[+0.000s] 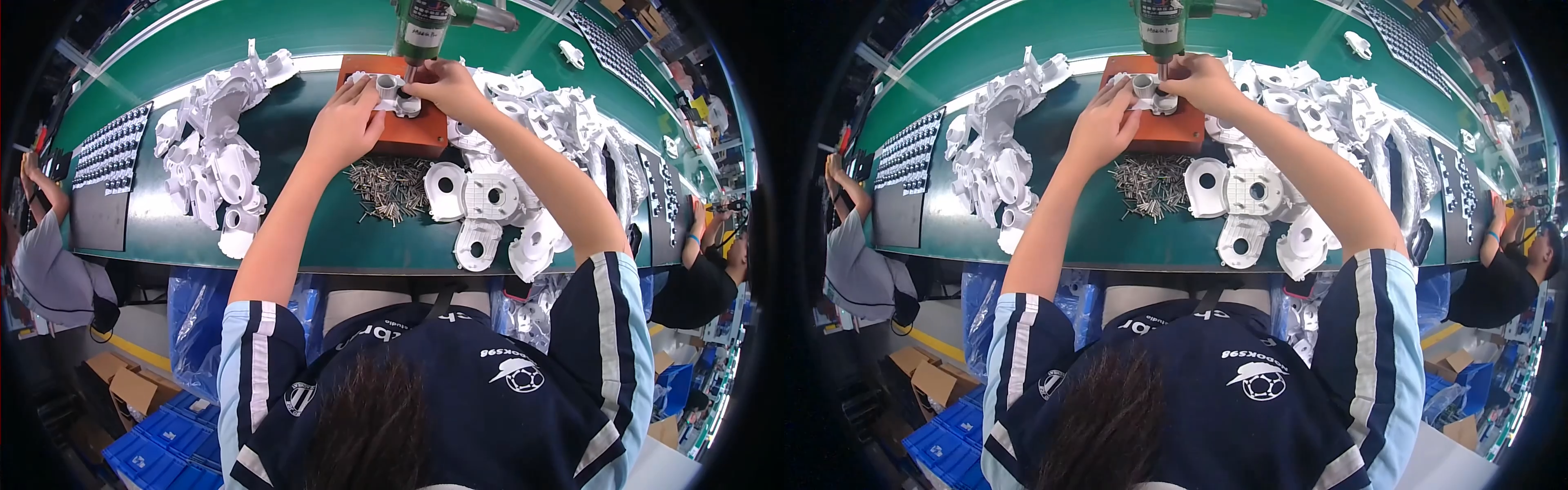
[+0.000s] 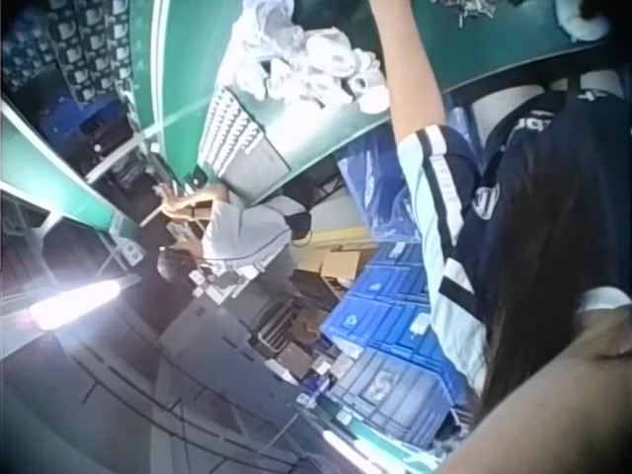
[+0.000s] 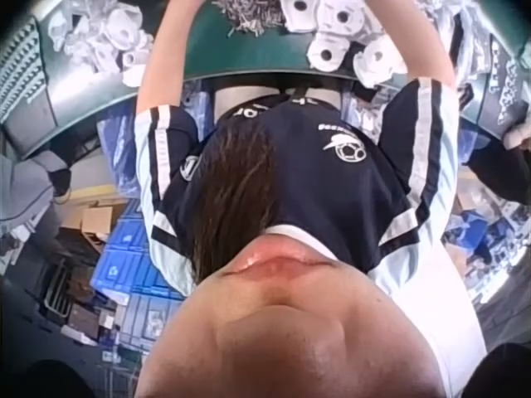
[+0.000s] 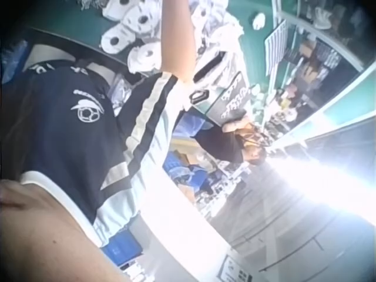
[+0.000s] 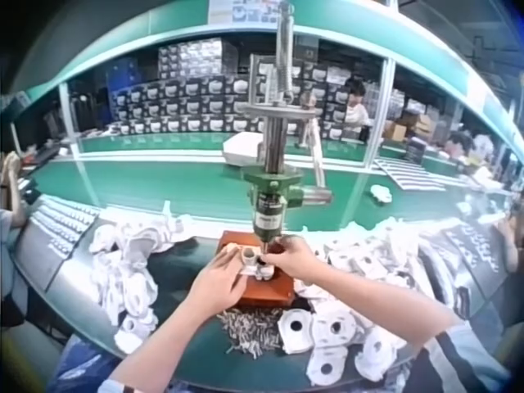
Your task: Manually assembling plastic components using a mechanical press and small screws on a factory line.
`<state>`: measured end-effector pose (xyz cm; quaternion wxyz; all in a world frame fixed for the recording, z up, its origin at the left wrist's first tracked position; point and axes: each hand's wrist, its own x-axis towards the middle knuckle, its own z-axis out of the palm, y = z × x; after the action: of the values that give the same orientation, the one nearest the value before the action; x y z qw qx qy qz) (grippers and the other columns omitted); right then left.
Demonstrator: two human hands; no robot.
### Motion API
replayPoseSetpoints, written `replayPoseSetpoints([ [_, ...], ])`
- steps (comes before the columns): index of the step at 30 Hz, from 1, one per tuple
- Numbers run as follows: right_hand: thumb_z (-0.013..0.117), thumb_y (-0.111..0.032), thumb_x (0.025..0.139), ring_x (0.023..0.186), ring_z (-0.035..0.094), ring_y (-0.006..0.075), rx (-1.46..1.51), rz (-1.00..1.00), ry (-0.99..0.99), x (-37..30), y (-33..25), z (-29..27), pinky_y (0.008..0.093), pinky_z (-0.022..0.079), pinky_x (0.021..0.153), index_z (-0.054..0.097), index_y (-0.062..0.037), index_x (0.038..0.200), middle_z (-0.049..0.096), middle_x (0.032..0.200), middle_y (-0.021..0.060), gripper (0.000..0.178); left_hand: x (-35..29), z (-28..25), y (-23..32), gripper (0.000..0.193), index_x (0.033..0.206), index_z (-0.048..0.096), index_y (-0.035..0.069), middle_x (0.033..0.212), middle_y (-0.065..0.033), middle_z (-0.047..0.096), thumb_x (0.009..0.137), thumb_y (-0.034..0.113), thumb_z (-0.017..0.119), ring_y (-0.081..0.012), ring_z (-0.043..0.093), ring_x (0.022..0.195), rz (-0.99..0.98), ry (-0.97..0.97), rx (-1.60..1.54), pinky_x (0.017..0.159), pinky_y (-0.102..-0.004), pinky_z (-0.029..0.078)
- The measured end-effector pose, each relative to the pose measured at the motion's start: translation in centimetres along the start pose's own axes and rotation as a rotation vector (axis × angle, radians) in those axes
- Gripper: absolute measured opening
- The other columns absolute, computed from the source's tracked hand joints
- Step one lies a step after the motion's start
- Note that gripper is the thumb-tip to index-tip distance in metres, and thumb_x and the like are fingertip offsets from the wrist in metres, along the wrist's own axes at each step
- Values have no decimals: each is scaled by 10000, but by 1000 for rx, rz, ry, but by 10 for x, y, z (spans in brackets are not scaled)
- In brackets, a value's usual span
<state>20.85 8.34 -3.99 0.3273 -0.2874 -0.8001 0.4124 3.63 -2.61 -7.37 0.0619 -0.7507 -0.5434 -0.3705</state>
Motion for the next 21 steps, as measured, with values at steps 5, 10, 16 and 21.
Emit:
replayPoseSetpoints([
  [5, 636, -92, 784, 836, 593, 116, 32, 301, -97, -8, -14, -11, 244, 461, 786, 623, 26, 954, 647, 852, 51, 206, 1, 1, -2, 345, 1113, 513, -51, 1074, -172, 604, 826, 137, 546, -332, 489, 1156, 8, -9, 28, 991, -414, 383],
  [10, 555, -36, 797, 912, 598, 175, -230, -215, -76, -19, 4, -14, 293, 455, 820, 640, -37, 986, 660, 929, 74, 207, 2, 4, -2, 403, 1166, 487, -73, 1037, -148, 615, 824, 131, 547, -322, 491, 1157, 19, -24, 21, 997, -410, 381],
  [16, 508, -65, 824, 987, 566, 197, -490, 19, 25, 22, 28, -86, 303, 420, 878, 648, -65, 995, 618, 1059, 85, 221, 3, 2, 2, 226, 961, 538, -20, 1115, -217, 582, 796, 134, 560, -345, 532, 1098, 15, 39, -2, 978, -420, 405],
  [21, 491, -314, 838, 763, 579, 201, 458, 126, 112, 144, 15, -210, 360, 455, 722, 597, -82, 864, 614, 851, 52, 256, 15, 9, 11, 194, 936, 524, -10, 1116, -219, 581, 795, 120, 554, -348, 532, 1096, 62, 31, -34, 979, -426, 406],
])
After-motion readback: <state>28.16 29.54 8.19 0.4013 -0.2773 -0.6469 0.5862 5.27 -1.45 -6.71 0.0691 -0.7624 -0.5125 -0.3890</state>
